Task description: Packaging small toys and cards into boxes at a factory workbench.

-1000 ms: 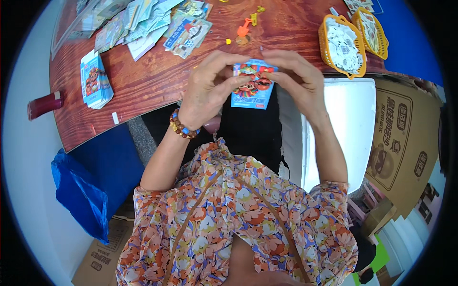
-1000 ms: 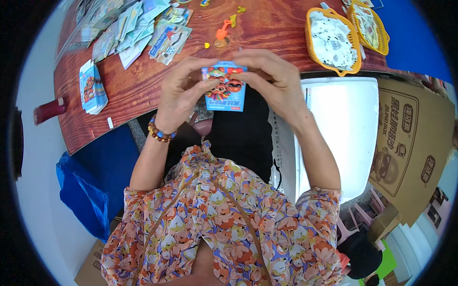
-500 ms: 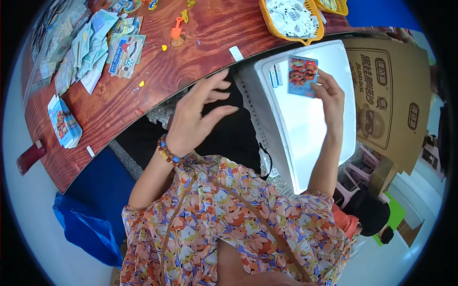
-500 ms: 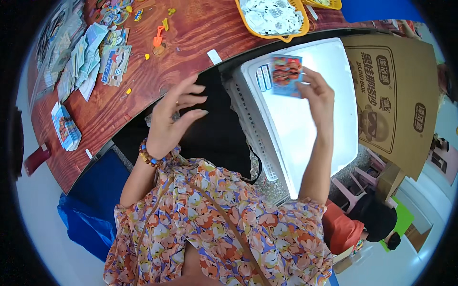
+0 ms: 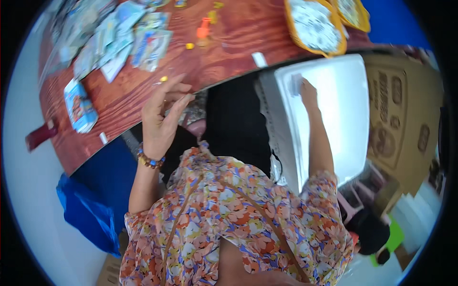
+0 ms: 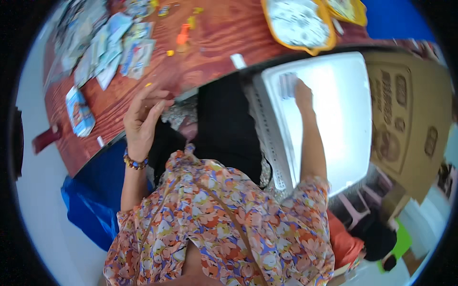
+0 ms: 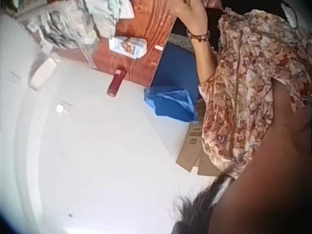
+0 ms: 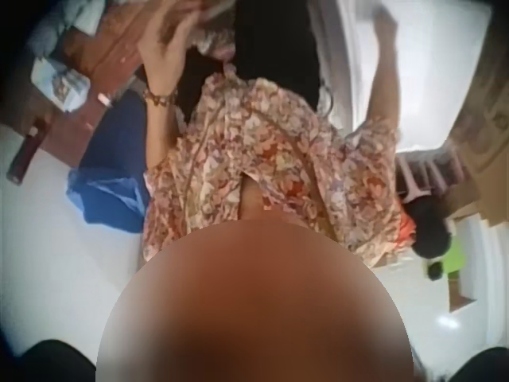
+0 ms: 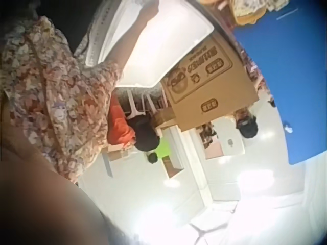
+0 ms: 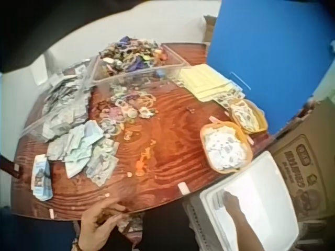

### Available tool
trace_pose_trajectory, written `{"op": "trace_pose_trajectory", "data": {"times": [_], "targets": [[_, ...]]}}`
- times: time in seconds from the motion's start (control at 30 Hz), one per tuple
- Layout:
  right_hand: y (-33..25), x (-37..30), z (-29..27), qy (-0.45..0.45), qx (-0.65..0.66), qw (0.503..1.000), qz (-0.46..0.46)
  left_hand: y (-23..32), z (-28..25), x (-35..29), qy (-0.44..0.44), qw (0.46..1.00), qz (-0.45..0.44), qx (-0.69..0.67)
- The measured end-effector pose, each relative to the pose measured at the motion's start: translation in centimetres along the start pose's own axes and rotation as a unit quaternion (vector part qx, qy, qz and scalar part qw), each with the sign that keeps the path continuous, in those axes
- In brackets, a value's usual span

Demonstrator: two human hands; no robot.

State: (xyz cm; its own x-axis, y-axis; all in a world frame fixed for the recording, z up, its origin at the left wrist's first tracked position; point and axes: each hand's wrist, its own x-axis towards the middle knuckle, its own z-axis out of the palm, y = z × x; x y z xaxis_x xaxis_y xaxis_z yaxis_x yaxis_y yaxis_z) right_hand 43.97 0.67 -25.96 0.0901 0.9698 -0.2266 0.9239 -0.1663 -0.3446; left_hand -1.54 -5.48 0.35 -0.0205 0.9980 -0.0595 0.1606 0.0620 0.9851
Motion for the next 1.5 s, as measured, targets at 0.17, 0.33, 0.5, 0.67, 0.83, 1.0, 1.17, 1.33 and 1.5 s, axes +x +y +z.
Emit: {"op": "trace_pose_trajectory", "data": {"times": [0.17, 0.33, 0.5, 0.67, 0.83, 1.0, 1.17, 1.33, 1.5], "targets": [[20.3, -3.6, -0.7, 0.042, 0.286, 0.957, -0.018, -1.7, -1.3, 3.2, 0.074, 0.99, 0.082, 0.084], [6.8, -2.5, -0.8, -0.061, 0.187, 0.972, 0.125, -2.3, -12.4, 3.1, 0.321, 0.789, 0.188, 0.489], [2.0, -4.4, -5.7, 0.005, 0.205, 0.975, 0.089, -3.9, -21.1, 2.5, 0.422, 0.695, -0.037, 0.581], [-4.1, -7.1, -11.2, 0.1, 0.265, 0.959, 0.007, -4.9, -23.1, 2.3, 0.353, 0.824, -0.056, 0.439], [-12.3, -9.7, -16.6, 0.101, 0.286, 0.949, -0.081, -1.1, -19.6, 2.5, 0.348, 0.762, 0.047, 0.544], [-27.4, -8.3, -17.6, -0.129, 0.438, 0.876, -0.157, 1.4, -10.2, 1.4, 0.101, 0.861, 0.191, 0.461], [-36.4, -4.9, -17.1, -0.262, 0.518, 0.779, -0.237, 2.3, -4.3, 1.0, -0.006, 0.894, 0.225, 0.387], [-35.3, -4.7, -16.4, -0.288, 0.529, 0.768, -0.217, 1.7, -1.6, 1.7, 0.012, 0.923, 0.164, 0.349], [-34.7, -3.9, -16.6, -0.252, 0.565, 0.763, -0.187, 1.6, -1.2, 2.4, 0.046, 0.939, 0.145, 0.308]]}}
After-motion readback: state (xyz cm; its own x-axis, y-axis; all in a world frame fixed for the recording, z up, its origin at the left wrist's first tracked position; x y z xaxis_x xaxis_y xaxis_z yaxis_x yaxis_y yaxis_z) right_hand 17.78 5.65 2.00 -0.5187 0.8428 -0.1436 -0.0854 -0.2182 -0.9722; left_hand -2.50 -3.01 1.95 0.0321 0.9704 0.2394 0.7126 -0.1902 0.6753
